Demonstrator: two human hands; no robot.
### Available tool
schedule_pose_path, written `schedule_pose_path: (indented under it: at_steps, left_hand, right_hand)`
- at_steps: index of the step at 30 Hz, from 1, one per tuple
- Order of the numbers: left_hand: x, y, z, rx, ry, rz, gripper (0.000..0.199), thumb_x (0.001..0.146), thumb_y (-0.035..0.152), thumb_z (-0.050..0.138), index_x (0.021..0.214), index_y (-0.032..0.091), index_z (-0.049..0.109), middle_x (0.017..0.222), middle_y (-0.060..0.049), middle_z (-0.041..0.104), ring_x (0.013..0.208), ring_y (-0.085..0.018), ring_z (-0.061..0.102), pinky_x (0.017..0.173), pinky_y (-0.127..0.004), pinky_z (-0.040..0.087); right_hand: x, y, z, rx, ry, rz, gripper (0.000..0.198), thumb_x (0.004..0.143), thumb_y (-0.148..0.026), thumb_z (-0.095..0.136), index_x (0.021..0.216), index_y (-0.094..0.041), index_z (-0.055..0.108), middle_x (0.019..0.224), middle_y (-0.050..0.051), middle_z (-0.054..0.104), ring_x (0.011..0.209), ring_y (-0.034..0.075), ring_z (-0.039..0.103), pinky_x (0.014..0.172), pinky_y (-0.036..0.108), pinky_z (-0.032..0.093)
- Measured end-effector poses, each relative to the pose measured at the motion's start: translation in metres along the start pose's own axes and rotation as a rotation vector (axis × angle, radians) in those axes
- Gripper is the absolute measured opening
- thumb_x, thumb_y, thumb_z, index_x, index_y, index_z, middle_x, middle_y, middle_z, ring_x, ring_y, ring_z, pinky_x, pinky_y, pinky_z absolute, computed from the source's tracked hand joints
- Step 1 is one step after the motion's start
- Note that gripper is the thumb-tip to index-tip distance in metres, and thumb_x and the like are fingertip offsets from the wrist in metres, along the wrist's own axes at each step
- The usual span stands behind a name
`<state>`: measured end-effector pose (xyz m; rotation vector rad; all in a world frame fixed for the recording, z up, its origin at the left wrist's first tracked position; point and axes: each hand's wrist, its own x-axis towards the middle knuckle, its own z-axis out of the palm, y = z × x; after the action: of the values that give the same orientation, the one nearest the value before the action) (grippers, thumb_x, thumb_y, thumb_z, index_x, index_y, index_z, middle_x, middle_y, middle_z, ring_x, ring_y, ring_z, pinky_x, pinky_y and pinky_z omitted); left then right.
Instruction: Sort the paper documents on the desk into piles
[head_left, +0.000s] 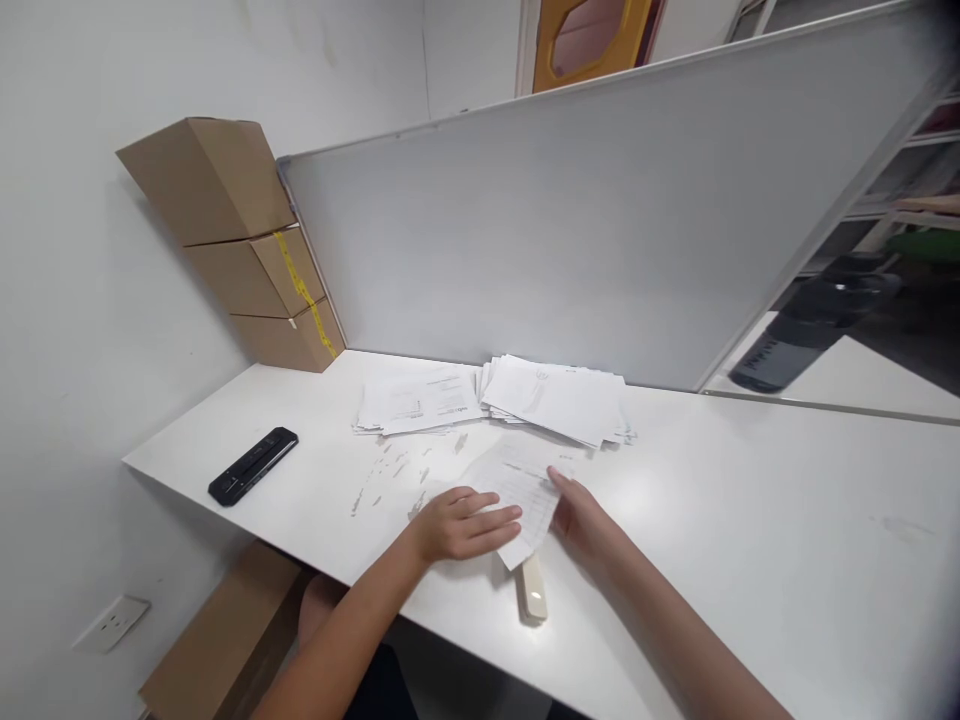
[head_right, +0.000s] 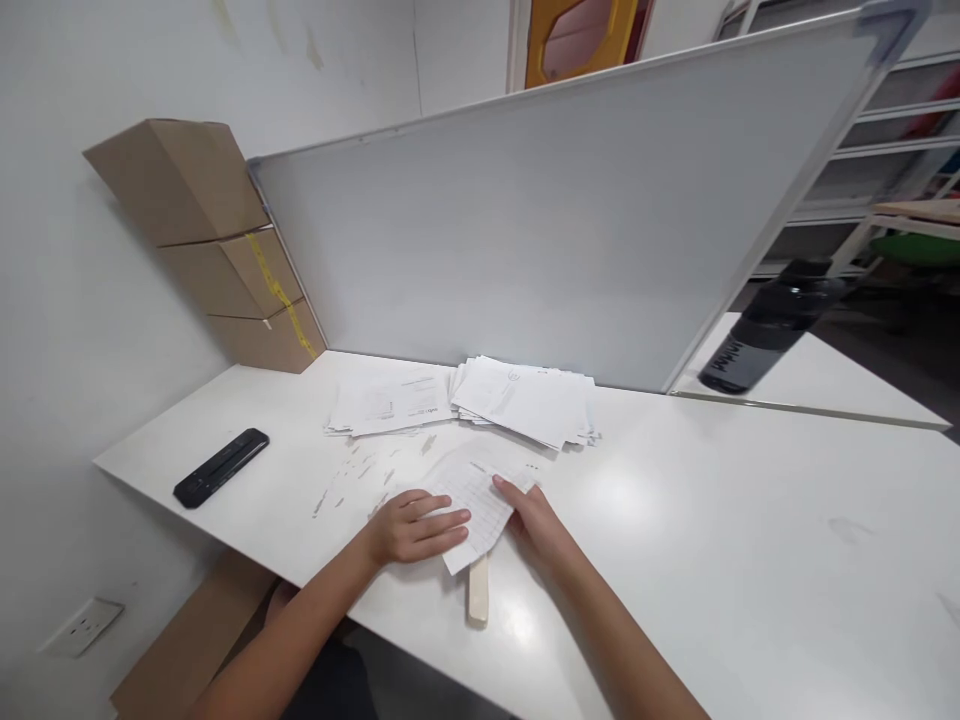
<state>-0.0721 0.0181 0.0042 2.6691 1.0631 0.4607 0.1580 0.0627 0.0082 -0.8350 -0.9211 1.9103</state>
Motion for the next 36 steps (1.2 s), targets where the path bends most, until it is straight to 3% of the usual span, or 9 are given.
schedule_pose_path:
  at_steps: [2, 5, 10, 14, 22, 27, 31, 33, 36]
  left_hand:
    - [0.004, 0.001, -0.001, -0.029, -0.004, -0.011, 0.039, 0.105, 0.039, 0.033, 0.119, 0.041, 0.07, 0.126, 0.006, 0.071, 0.127, -0.019, 0.063, 0.104, -0.041, 0.055]
    - [0.008, -0.011, -0.007, 0.022, 0.115, -0.142, 0.042, 0.103, 0.04, 0.032, 0.124, 0.037, 0.068, 0.132, 0.002, 0.068, 0.133, -0.021, 0.058, 0.11, -0.046, 0.05]
    - [0.01, -0.067, -0.038, 0.305, 0.405, -0.579, 0.047, 0.096, 0.025, 0.041, 0.141, 0.023, 0.057, 0.149, -0.007, 0.055, 0.148, -0.028, 0.039, 0.121, -0.055, 0.034]
    - [0.005, -0.101, -0.054, 0.408, 0.336, -0.826, 0.043, 0.094, 0.021, 0.048, 0.134, 0.016, 0.061, 0.144, -0.013, 0.059, 0.144, -0.033, 0.044, 0.118, -0.058, 0.034]
    - [-0.001, -0.104, -0.042, 0.503, 0.383, -0.718, 0.04, 0.095, 0.013, 0.04, 0.124, 0.016, 0.068, 0.135, -0.011, 0.067, 0.135, -0.028, 0.055, 0.115, -0.048, 0.041]
    - [-0.002, -0.102, -0.041, 0.426, 0.681, -0.773, 0.038, 0.098, 0.019, 0.04, 0.117, 0.015, 0.072, 0.124, -0.012, 0.073, 0.121, -0.028, 0.067, 0.106, -0.045, 0.051]
    - [-0.003, -0.098, -0.032, 0.363, 0.886, -0.814, 0.043, 0.1, 0.024, 0.036, 0.129, 0.012, 0.065, 0.128, -0.013, 0.07, 0.118, -0.027, 0.068, 0.103, -0.045, 0.054]
    - [0.004, -0.09, -0.021, 0.344, 0.867, -0.755, 0.045, 0.1, 0.025, 0.036, 0.139, 0.014, 0.058, 0.135, -0.012, 0.066, 0.125, -0.027, 0.063, 0.106, -0.047, 0.052]
    - [0.026, -0.068, -0.003, 0.31, 0.67, -0.555, 0.046, 0.099, 0.022, 0.04, 0.144, 0.023, 0.053, 0.138, -0.009, 0.064, 0.135, -0.027, 0.055, 0.114, -0.052, 0.044]
  right_hand:
    - [0.003, 0.003, -0.006, -0.009, 0.082, -0.039, 0.051, 0.076, -0.034, 0.08, 0.123, -0.018, 0.067, 0.116, 0.012, 0.075, 0.113, 0.033, 0.068, 0.1, 0.048, 0.054]
    - [0.009, 0.006, -0.016, 0.014, 0.215, -0.114, 0.064, 0.074, -0.026, 0.08, 0.135, -0.02, 0.062, 0.125, 0.012, 0.072, 0.121, 0.034, 0.065, 0.107, 0.05, 0.05]
    - [0.011, 0.006, -0.018, 0.029, 0.365, -0.188, 0.072, 0.076, -0.028, 0.078, 0.144, -0.027, 0.054, 0.132, 0.008, 0.068, 0.128, 0.032, 0.06, 0.111, 0.047, 0.05]
    - [0.012, 0.005, -0.016, 0.041, 0.427, -0.183, 0.072, 0.077, -0.027, 0.075, 0.146, -0.027, 0.052, 0.14, 0.008, 0.063, 0.133, 0.031, 0.056, 0.116, 0.048, 0.043]
    - [0.039, -0.005, -0.049, 0.113, 0.449, -0.289, 0.063, 0.078, -0.027, 0.07, 0.139, -0.026, 0.056, 0.141, 0.006, 0.062, 0.133, 0.028, 0.056, 0.114, 0.045, 0.046]
    - [0.049, -0.022, -0.072, 0.088, 0.508, -0.345, 0.058, 0.076, -0.026, 0.07, 0.133, -0.024, 0.059, 0.139, 0.006, 0.064, 0.131, 0.029, 0.057, 0.112, 0.048, 0.048]
    - [0.044, -0.022, -0.064, 0.067, 0.567, -0.363, 0.049, 0.08, -0.034, 0.065, 0.129, -0.025, 0.062, 0.134, 0.005, 0.067, 0.133, 0.028, 0.056, 0.112, 0.048, 0.048]
    - [0.041, -0.016, -0.051, 0.077, 0.596, -0.351, 0.044, 0.084, -0.039, 0.061, 0.126, -0.027, 0.063, 0.135, 0.004, 0.067, 0.136, 0.027, 0.054, 0.113, 0.047, 0.048]
    - [0.036, -0.007, -0.026, 0.092, 0.536, -0.303, 0.042, 0.085, -0.042, 0.061, 0.124, -0.027, 0.064, 0.137, 0.004, 0.065, 0.136, 0.027, 0.054, 0.11, 0.045, 0.051]
